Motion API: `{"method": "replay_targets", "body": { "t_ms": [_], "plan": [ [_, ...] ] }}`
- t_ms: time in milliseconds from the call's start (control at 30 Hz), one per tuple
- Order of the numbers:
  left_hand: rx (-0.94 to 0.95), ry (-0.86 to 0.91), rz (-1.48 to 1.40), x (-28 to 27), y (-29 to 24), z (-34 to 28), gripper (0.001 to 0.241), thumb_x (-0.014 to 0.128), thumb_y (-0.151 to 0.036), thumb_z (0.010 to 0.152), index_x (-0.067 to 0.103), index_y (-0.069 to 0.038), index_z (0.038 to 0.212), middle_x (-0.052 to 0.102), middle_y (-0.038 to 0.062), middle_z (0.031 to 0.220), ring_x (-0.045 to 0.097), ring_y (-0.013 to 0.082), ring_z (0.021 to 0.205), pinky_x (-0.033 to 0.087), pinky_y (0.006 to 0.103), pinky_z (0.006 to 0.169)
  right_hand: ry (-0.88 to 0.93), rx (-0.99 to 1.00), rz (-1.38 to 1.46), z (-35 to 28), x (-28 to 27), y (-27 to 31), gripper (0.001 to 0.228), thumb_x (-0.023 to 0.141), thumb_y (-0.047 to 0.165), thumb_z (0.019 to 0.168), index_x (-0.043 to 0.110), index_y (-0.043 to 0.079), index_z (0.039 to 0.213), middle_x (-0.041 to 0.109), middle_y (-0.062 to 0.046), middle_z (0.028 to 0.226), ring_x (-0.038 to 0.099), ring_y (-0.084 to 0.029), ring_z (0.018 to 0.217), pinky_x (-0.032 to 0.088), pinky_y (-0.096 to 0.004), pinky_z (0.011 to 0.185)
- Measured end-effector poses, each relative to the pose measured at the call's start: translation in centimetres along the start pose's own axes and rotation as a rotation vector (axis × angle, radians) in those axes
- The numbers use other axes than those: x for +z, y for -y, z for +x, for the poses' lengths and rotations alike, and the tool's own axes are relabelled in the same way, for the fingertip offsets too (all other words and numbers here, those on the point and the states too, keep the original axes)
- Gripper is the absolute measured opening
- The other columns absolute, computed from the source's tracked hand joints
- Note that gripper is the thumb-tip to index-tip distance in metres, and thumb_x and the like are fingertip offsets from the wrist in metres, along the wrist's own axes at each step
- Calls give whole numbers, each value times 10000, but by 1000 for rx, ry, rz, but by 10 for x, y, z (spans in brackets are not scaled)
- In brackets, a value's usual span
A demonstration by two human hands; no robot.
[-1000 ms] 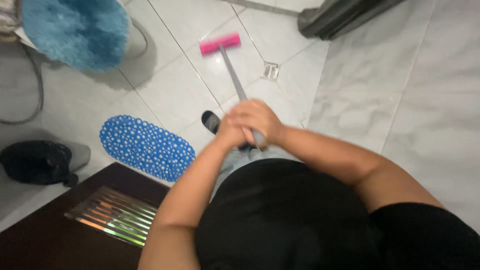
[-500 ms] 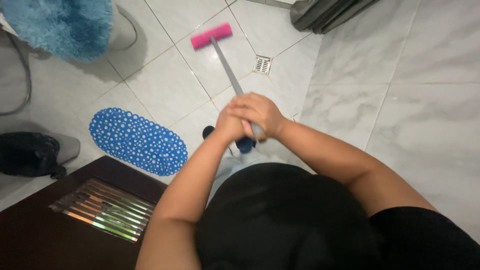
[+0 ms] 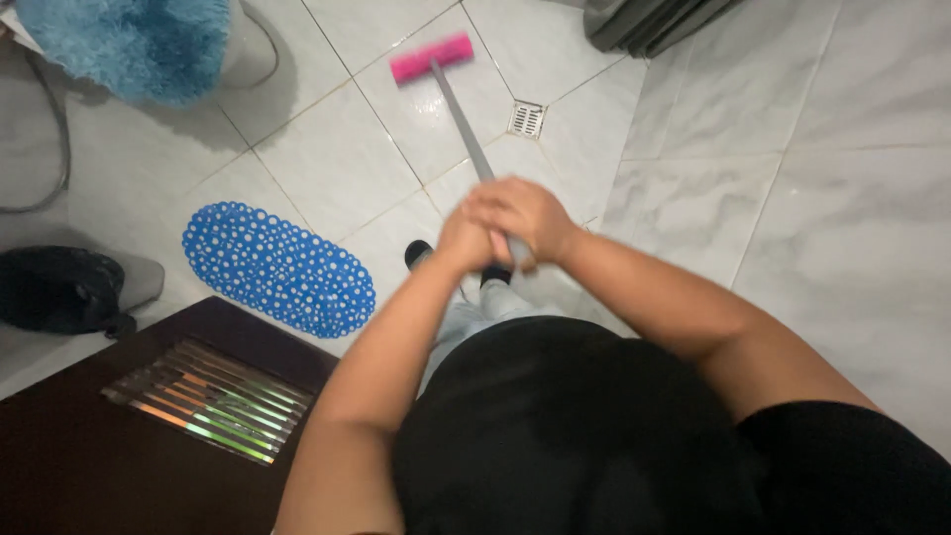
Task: The person mops the tiled bathroom floor using a pink squeegee-style mop. They repeatedly scoop water from a sink using a green plastic scoop and pour it onto the floor to aid in cleaning. The person moves around the room, cleaning the area near a toilet and a blue bath mat.
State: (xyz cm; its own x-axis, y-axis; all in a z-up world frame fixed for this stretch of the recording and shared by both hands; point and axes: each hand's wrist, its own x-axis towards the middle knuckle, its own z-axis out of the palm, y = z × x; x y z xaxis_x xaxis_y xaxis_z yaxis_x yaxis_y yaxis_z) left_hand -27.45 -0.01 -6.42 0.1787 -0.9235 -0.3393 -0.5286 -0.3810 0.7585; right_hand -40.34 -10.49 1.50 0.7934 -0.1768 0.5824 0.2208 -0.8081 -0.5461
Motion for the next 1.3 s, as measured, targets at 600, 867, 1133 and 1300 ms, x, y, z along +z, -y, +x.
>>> {"method": "replay_targets", "body": {
  "t_ms": [600, 867, 1133, 1300],
  "plan": [
    [-96, 139, -115, -7, 4, 31, 301, 681, -226, 800, 750, -124, 1075, 819, 172, 970, 791, 282, 1002, 599, 376, 934, 26, 116, -40, -1, -5, -17, 474, 677, 102, 788, 702, 89, 1262, 673, -167, 1252, 665, -352, 1070, 559, -431, 935],
    [296, -71, -100, -29, -40, -7, 350, 660, -241, 866, 676, -77, 1175, 708, 173, 1200, 674, 361, 1114, 543, 410, 908, -30, 148, -47, 11, -24, 20, 450, 653, 77, 769, 730, 100, 1211, 683, -115, 1178, 663, -320, 1018, 580, -412, 894],
    [181, -57, -104, -41, -39, 8, 349, 648, -277, 891, 675, -122, 1202, 731, 128, 1190, 693, 340, 1114, 562, 409, 897, 2, 149, -38, 23, -29, 18, 402, 671, 94, 843, 718, 91, 1243, 680, -122, 1236, 664, -324, 1069, 571, -416, 937],
    [315, -9, 105, -92, -97, -13, 315, 715, -310, 880, 710, -119, 1131, 754, 105, 1118, 715, 322, 1002, 572, 427, 792, -56, 249, 28, 45, -41, 43, 385, 638, 23, 874, 732, 113, 1237, 692, -90, 1298, 646, -323, 1165, 547, -420, 1039]
  ]
}}
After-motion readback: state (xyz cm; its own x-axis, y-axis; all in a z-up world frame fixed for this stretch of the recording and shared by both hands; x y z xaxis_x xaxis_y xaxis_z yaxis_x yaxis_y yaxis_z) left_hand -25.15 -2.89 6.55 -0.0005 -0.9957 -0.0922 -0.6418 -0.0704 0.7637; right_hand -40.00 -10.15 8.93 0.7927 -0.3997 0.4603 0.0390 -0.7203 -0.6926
